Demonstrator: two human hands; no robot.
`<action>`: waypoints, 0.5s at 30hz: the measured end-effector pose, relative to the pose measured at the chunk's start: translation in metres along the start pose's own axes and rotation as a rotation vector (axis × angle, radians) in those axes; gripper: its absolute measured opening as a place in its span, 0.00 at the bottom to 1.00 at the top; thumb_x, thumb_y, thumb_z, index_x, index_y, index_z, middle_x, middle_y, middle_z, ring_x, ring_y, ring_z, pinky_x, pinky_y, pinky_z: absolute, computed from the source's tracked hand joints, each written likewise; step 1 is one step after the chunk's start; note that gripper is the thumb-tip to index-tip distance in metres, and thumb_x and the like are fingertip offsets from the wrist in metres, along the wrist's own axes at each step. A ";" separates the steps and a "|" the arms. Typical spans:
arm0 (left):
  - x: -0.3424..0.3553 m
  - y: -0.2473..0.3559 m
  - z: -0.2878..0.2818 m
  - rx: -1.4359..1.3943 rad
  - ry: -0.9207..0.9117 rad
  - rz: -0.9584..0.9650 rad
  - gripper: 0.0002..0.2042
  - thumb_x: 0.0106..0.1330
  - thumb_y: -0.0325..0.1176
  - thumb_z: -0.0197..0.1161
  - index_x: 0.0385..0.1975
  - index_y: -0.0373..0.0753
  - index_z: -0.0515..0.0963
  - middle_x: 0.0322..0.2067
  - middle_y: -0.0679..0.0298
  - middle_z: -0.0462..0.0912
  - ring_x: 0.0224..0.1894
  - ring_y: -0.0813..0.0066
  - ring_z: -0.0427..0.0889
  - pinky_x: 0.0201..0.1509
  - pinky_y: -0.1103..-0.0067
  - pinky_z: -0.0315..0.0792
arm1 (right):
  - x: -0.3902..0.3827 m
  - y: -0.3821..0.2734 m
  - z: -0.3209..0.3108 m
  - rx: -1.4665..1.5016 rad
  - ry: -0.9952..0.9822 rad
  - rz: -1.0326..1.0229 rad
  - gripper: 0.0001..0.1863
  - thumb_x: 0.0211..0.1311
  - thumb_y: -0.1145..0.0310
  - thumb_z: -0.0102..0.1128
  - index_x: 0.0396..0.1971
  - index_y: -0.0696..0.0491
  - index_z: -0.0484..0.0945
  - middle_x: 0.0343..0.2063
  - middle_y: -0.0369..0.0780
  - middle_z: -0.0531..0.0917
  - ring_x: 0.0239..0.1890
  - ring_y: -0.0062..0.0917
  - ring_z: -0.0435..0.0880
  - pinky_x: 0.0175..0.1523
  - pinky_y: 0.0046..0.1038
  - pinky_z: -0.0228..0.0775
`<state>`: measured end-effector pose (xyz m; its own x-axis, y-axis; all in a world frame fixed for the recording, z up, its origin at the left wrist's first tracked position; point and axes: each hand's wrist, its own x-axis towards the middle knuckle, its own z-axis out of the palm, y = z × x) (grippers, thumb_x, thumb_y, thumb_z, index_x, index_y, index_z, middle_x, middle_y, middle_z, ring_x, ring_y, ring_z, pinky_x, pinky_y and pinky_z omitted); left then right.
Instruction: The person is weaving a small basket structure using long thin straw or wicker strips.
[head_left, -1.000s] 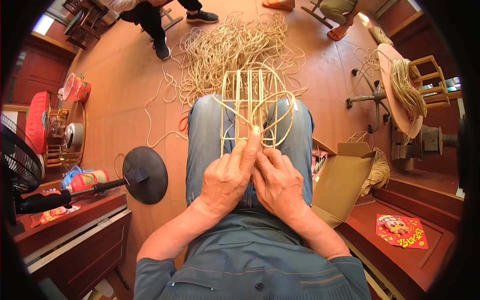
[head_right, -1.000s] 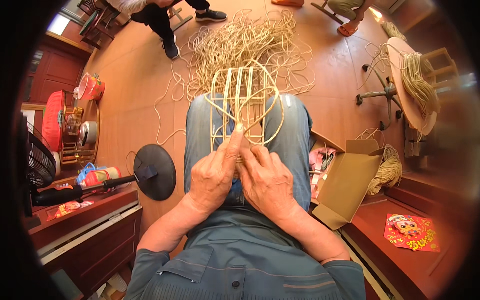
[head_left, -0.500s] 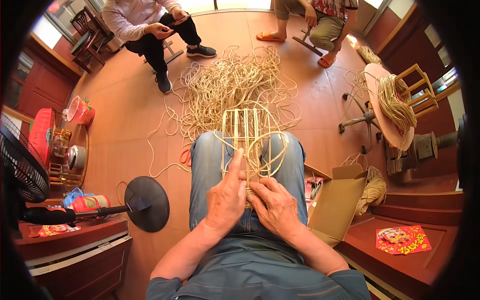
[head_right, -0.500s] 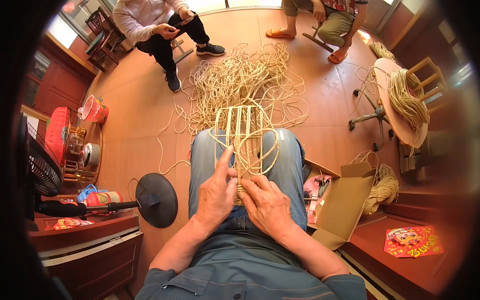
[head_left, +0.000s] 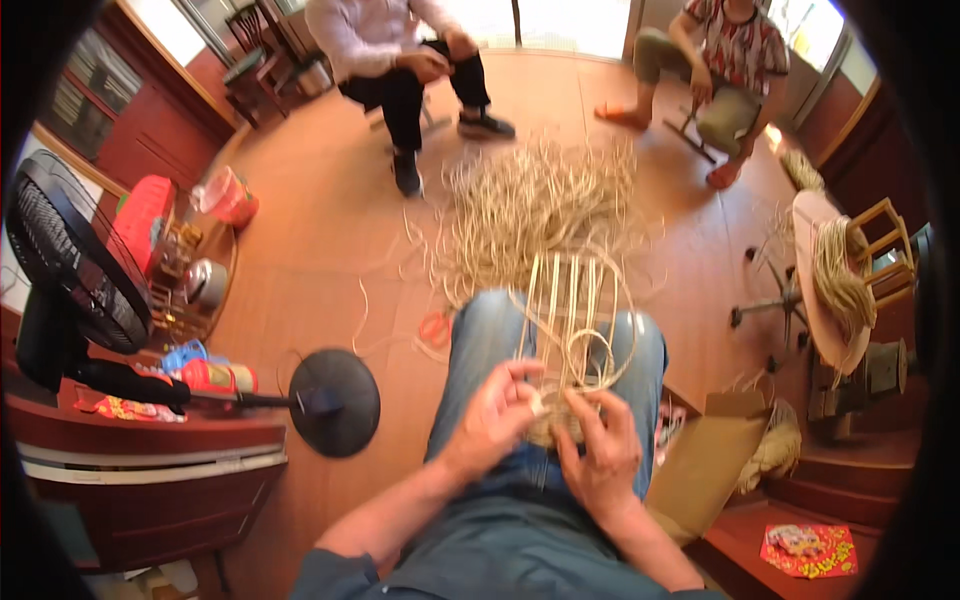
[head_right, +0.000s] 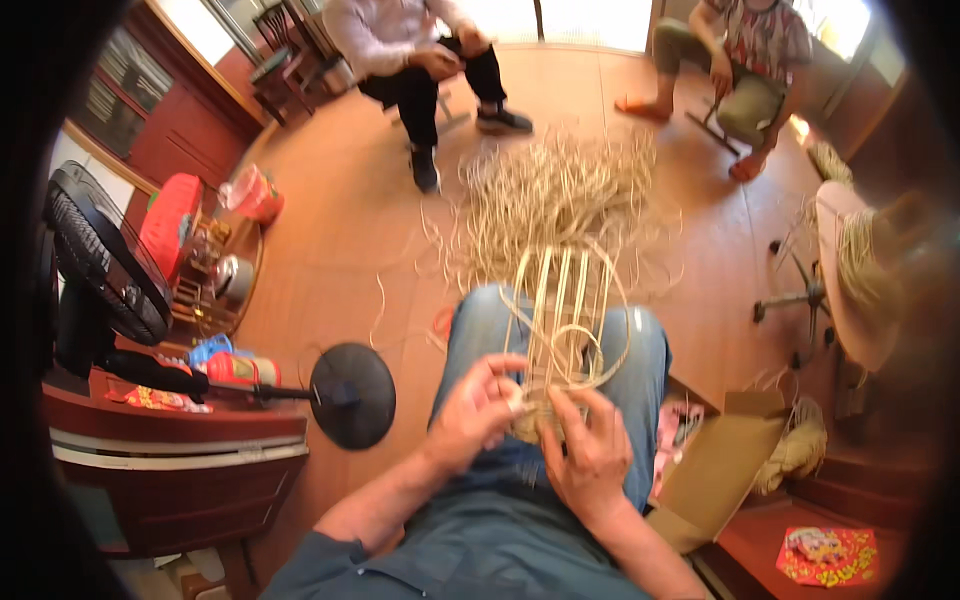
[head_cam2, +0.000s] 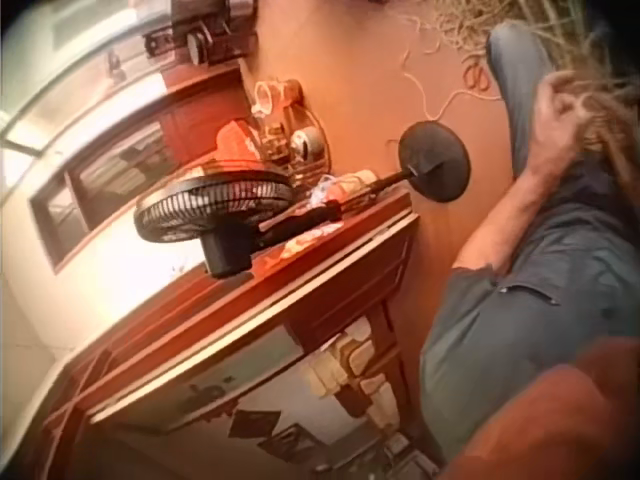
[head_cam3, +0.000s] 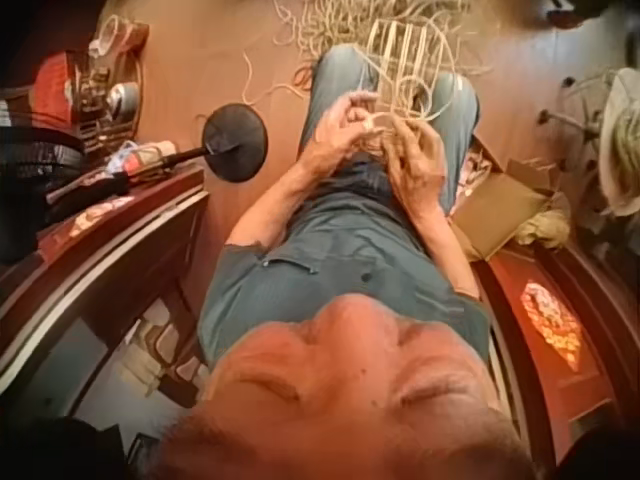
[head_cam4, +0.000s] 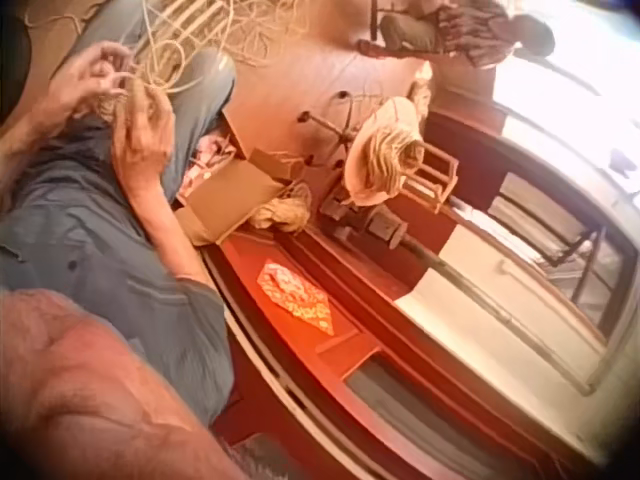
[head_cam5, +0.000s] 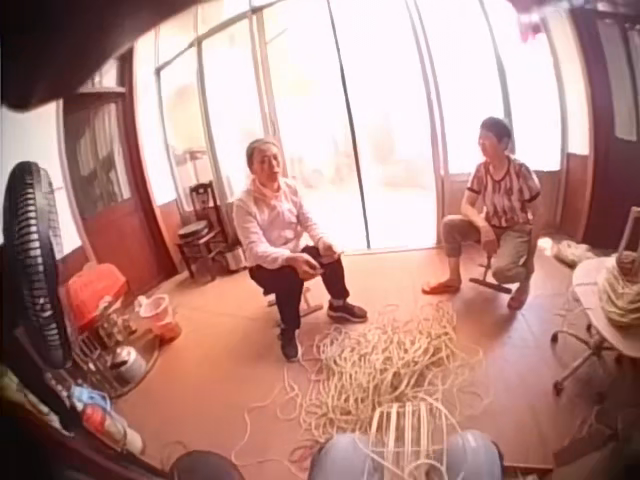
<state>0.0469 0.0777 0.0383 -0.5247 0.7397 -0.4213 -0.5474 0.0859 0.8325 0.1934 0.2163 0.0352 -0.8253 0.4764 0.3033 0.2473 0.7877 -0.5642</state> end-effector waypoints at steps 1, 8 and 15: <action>0.006 0.001 -0.010 -0.028 -0.008 0.097 0.25 0.76 0.32 0.67 0.71 0.40 0.71 0.33 0.74 0.77 0.22 0.88 0.68 0.22 0.84 0.63 | 0.011 0.001 0.004 -0.047 0.057 -0.086 0.27 0.63 0.69 0.79 0.64 0.45 0.88 0.54 0.38 0.85 0.49 0.37 0.87 0.52 0.37 0.82; 0.011 0.045 -0.076 -0.135 0.280 0.182 0.17 0.80 0.30 0.64 0.65 0.37 0.76 0.31 0.73 0.76 0.21 0.91 0.63 0.22 0.88 0.60 | 0.029 -0.010 0.022 -0.022 -0.080 -0.233 0.23 0.66 0.71 0.76 0.61 0.44 0.89 0.49 0.34 0.86 0.41 0.32 0.82 0.48 0.35 0.73; 0.044 0.067 -0.076 0.000 0.277 0.274 0.17 0.81 0.31 0.66 0.64 0.33 0.76 0.39 0.63 0.88 0.31 0.86 0.81 0.35 0.84 0.79 | 0.020 -0.016 0.020 -0.099 -0.118 -0.265 0.26 0.66 0.65 0.77 0.64 0.48 0.86 0.50 0.35 0.84 0.40 0.32 0.80 0.48 0.35 0.71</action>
<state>-0.0623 0.0651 0.0482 -0.8077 0.5267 -0.2649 -0.3627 -0.0896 0.9276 0.1627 0.2054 0.0356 -0.9196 0.2053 0.3350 0.0592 0.9153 -0.3984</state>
